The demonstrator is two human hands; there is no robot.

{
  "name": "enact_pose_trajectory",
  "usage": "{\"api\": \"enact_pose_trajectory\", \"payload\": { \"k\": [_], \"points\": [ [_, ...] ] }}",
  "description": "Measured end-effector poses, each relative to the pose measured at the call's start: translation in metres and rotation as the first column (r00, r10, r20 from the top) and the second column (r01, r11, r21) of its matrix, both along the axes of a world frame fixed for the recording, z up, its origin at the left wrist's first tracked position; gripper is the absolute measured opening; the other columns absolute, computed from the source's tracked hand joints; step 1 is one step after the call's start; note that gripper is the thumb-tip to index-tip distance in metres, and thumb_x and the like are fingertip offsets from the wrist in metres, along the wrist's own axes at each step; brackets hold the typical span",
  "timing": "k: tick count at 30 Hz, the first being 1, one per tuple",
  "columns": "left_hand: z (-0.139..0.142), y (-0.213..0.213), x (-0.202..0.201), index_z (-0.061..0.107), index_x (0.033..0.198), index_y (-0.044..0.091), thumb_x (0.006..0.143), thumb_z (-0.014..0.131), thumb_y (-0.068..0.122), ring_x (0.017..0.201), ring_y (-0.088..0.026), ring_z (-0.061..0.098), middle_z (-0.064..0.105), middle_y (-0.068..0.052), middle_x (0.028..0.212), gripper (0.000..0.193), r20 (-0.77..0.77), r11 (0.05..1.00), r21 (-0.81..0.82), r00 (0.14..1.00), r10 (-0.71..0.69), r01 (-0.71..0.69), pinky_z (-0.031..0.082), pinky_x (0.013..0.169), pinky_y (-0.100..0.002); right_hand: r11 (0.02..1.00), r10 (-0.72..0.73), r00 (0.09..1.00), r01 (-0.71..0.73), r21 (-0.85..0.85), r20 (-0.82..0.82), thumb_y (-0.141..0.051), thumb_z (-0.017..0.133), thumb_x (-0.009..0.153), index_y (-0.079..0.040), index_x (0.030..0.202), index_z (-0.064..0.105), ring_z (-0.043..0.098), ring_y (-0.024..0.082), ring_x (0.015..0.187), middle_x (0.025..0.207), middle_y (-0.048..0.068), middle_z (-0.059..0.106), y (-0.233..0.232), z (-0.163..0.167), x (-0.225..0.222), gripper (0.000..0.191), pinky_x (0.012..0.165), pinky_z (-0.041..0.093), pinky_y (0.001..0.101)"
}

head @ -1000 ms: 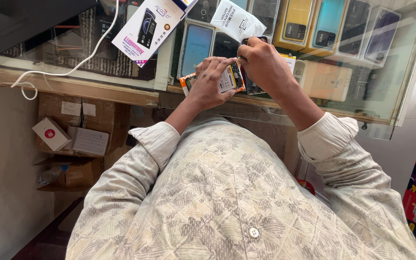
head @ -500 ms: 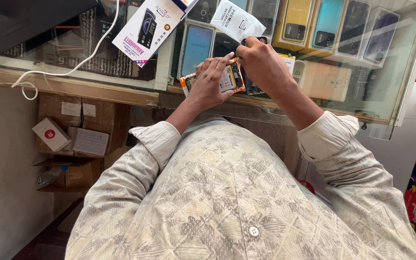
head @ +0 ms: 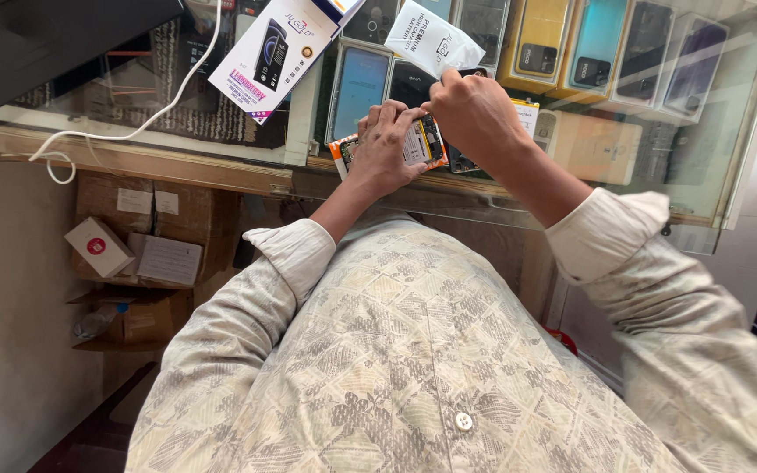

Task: The person holds a disassembled smartphone and uses a screwdriver to remove screws from the internal frame. They then place the phone on a counter and continue unscrewing components before inspecting the device.

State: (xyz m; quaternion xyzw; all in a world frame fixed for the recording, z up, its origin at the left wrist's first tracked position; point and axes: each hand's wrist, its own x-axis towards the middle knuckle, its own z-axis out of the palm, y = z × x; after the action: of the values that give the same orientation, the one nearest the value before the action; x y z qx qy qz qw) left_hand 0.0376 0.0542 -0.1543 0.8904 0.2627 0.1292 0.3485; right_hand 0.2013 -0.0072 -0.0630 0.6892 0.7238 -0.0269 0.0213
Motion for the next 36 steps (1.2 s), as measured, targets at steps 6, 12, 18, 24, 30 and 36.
{"api": "enact_pose_trajectory", "payload": {
  "k": [6,12,18,24,30,36],
  "points": [
    [0.003,0.0,0.0,0.057,0.135,0.011,0.06,0.098,0.035,0.124,-0.027,0.045,0.049,-0.006,0.126,0.089,0.042,1.0,0.019,0.999,0.0,-0.001,0.032,0.107,-0.044,0.996,0.093,0.995,-0.092,-0.012,0.021,-0.007,0.072,0.088,0.002,0.091,0.069,0.075,0.027,0.079,0.09,0.016,0.067,0.004,-0.007,0.0,0.01,0.068,0.062,0.0364],
    [0.006,0.001,0.0,0.058,0.135,0.014,0.06,0.097,0.033,0.123,-0.026,0.045,0.048,-0.006,0.125,0.086,0.016,1.0,0.007,1.0,0.001,-0.001,0.033,0.107,-0.044,0.991,0.1,0.993,-0.095,0.091,-0.059,-0.013,0.075,0.084,0.001,0.087,0.072,0.074,0.032,0.073,0.086,0.017,0.069,0.01,-0.005,0.004,0.015,0.062,0.06,0.0396],
    [0.005,-0.001,0.002,0.058,0.135,0.014,0.06,0.097,0.033,0.122,-0.026,0.045,0.048,-0.005,0.124,0.086,0.016,1.0,0.009,1.0,0.01,-0.01,0.034,0.107,-0.043,0.997,0.072,0.997,-0.072,0.033,-0.019,-0.019,0.076,0.088,0.004,0.086,0.072,0.075,0.032,0.071,0.084,0.019,0.069,0.013,-0.006,0.008,0.023,0.063,0.061,0.0398],
    [0.007,-0.002,0.001,0.059,0.135,0.014,0.061,0.096,0.029,0.122,-0.026,0.045,0.048,-0.006,0.123,0.084,0.016,1.0,0.001,1.0,0.012,-0.012,0.035,0.107,-0.043,0.999,0.053,0.998,-0.053,0.003,0.025,-0.024,0.073,0.093,0.002,0.087,0.073,0.074,0.033,0.075,0.086,0.019,0.069,0.012,-0.003,0.005,0.027,0.066,0.061,0.0404],
    [0.008,-0.001,0.001,0.059,0.133,0.009,0.059,0.097,0.028,0.124,-0.028,0.046,0.049,-0.007,0.126,0.085,0.032,1.0,0.008,0.999,0.019,-0.019,0.035,0.108,-0.044,0.998,0.052,0.999,-0.052,0.037,0.01,-0.025,0.075,0.093,0.002,0.083,0.074,0.073,0.033,0.067,0.08,0.018,0.068,0.013,0.001,-0.002,0.029,0.059,0.06,0.0401],
    [0.008,-0.002,0.001,0.06,0.136,0.01,0.061,0.096,0.025,0.123,-0.027,0.047,0.05,-0.007,0.124,0.084,0.056,0.999,0.023,0.998,0.024,-0.026,0.036,0.108,-0.044,0.998,0.041,0.998,-0.038,-0.059,0.056,-0.023,0.077,0.091,0.0,0.082,0.078,0.074,0.031,0.069,0.079,0.017,0.069,0.019,0.003,0.002,0.025,0.063,0.06,0.0397]
  ]
}}
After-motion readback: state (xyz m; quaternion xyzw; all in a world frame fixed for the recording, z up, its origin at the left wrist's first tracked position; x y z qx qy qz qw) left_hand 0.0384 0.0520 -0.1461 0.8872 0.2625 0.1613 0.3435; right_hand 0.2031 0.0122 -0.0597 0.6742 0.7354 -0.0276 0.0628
